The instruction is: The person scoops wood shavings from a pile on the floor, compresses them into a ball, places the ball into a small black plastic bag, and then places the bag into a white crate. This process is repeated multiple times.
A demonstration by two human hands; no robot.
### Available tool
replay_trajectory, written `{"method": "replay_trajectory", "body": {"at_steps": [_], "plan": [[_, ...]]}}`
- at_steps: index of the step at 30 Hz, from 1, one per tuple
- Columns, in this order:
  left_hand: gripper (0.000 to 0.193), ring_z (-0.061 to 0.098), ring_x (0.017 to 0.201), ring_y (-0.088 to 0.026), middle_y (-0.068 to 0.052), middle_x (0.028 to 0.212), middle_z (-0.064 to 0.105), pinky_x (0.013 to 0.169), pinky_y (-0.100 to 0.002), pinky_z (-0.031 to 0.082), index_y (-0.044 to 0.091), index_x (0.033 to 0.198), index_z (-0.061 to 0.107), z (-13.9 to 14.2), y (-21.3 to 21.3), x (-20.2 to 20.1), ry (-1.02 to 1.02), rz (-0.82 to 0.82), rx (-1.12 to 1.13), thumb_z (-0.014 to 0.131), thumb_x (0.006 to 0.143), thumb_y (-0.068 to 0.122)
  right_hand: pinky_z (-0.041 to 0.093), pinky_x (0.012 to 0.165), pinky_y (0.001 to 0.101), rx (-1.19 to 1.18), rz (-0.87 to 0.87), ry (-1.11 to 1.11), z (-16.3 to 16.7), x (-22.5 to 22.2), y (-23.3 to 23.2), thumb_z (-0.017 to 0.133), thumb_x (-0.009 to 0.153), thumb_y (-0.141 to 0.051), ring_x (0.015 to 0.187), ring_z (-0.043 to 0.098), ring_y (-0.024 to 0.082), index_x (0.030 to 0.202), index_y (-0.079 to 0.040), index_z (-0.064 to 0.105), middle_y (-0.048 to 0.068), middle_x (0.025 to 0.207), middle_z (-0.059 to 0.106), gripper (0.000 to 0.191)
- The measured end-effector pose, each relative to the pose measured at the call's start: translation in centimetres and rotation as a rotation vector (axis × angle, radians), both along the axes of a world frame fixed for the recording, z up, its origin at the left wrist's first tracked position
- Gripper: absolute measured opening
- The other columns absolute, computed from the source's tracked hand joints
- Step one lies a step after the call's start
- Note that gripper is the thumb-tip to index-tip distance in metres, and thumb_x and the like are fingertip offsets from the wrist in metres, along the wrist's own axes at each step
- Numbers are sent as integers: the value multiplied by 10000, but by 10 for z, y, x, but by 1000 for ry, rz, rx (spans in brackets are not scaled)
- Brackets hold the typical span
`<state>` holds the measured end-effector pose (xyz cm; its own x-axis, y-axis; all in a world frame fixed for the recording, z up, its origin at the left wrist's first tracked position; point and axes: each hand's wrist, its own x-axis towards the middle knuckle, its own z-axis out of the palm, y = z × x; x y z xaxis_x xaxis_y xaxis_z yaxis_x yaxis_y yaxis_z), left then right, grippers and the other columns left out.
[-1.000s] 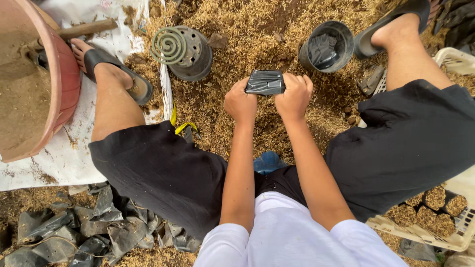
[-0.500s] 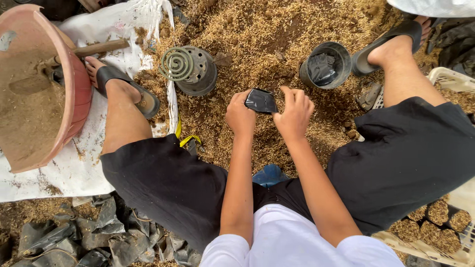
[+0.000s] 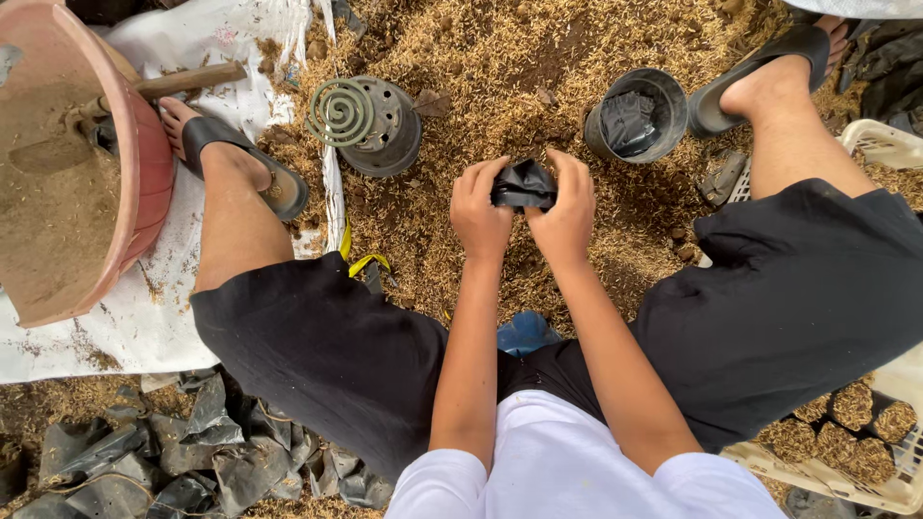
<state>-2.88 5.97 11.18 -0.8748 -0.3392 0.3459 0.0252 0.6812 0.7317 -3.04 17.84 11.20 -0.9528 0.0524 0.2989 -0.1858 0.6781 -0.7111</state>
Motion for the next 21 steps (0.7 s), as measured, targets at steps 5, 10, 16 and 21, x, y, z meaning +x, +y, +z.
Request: {"method": "replay_trajectory", "body": {"at_steps": [5,10,16,21], "plan": [[193,638,838,-216,45,927,682,755,-382,479,182,949,781,4,-2,-1,21,29,-184,774,767,118,381,1076,446,226,41,14,29,-1,-2,696,929,-109,1091,638,265,1171,-121,736,28,1173,717,246],[95,641,856,-215,30,878,678,802,-400,458,135,785,741,4,0,0,-233,86,-183,802,852,164,378,1059,466,220,31,31,10,-3,2,667,936,-106,1090,645,262,1177,-129,753,36,1188,718,257],[442,577,1063,-335,-141,1114,642,908,-473,454,50,1089,771,-4,-3,14,-67,-239,-112,801,648,45,515,794,508,386,17,-697,-38,-11,21,655,896,-80,922,634,347,1096,-129,774,142,1131,652,237],[105,630,972,-295,-72,1019,679,843,-430,516,118,935,801,-36,-9,26,-345,-191,-87,770,835,129,584,827,452,-196,135,-1067,-76,-18,48,719,912,-323,911,696,260,1260,-109,628,137,1075,731,418]]}}
